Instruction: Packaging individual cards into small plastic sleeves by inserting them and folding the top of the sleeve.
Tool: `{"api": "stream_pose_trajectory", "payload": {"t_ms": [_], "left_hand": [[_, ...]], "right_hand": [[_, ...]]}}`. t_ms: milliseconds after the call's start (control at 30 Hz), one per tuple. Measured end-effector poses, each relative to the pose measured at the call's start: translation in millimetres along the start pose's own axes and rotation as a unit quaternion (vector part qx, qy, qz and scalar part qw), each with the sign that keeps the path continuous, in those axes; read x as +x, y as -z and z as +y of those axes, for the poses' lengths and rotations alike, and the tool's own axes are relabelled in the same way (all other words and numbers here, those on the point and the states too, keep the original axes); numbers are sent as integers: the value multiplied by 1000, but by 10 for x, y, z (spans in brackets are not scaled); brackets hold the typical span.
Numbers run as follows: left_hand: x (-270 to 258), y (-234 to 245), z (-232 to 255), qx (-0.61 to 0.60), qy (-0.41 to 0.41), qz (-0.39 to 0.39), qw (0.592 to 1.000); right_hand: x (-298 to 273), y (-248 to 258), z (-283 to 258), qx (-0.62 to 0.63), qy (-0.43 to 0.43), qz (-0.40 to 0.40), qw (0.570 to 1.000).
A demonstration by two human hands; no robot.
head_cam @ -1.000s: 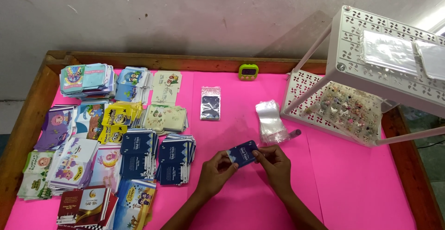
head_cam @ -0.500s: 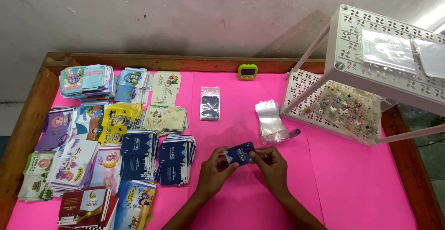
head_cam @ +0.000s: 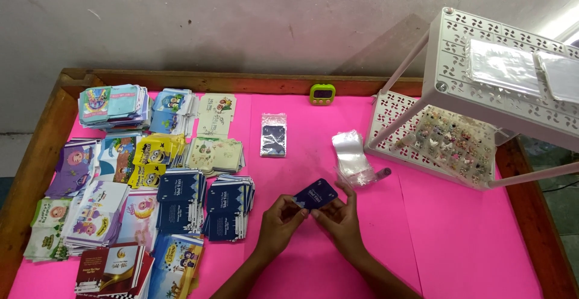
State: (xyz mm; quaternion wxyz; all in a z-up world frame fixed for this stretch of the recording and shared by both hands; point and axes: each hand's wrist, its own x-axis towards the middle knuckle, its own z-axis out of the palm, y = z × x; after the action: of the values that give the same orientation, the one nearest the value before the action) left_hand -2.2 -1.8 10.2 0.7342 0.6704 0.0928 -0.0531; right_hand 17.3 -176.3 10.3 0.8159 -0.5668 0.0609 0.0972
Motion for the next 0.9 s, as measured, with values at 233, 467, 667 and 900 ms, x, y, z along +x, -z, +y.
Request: {"api": "stream_pose_trajectory", "payload": {"t_ms": [233, 467, 667, 900], "left_hand": [[-21, -84, 18, -7, 26, -23, 999], [-51, -75, 78, 35, -8, -45, 998], [7, 45, -15, 83, -107, 0, 991], [49, 118, 63, 46, -64, 104, 991]], "right_hand": [[70, 79, -47, -69, 44, 25, 996], [92, 112, -78, -79, 68, 113, 988], [152, 159, -125, -73, 53, 54, 994], [180, 13, 46, -81, -57, -11, 995]]}}
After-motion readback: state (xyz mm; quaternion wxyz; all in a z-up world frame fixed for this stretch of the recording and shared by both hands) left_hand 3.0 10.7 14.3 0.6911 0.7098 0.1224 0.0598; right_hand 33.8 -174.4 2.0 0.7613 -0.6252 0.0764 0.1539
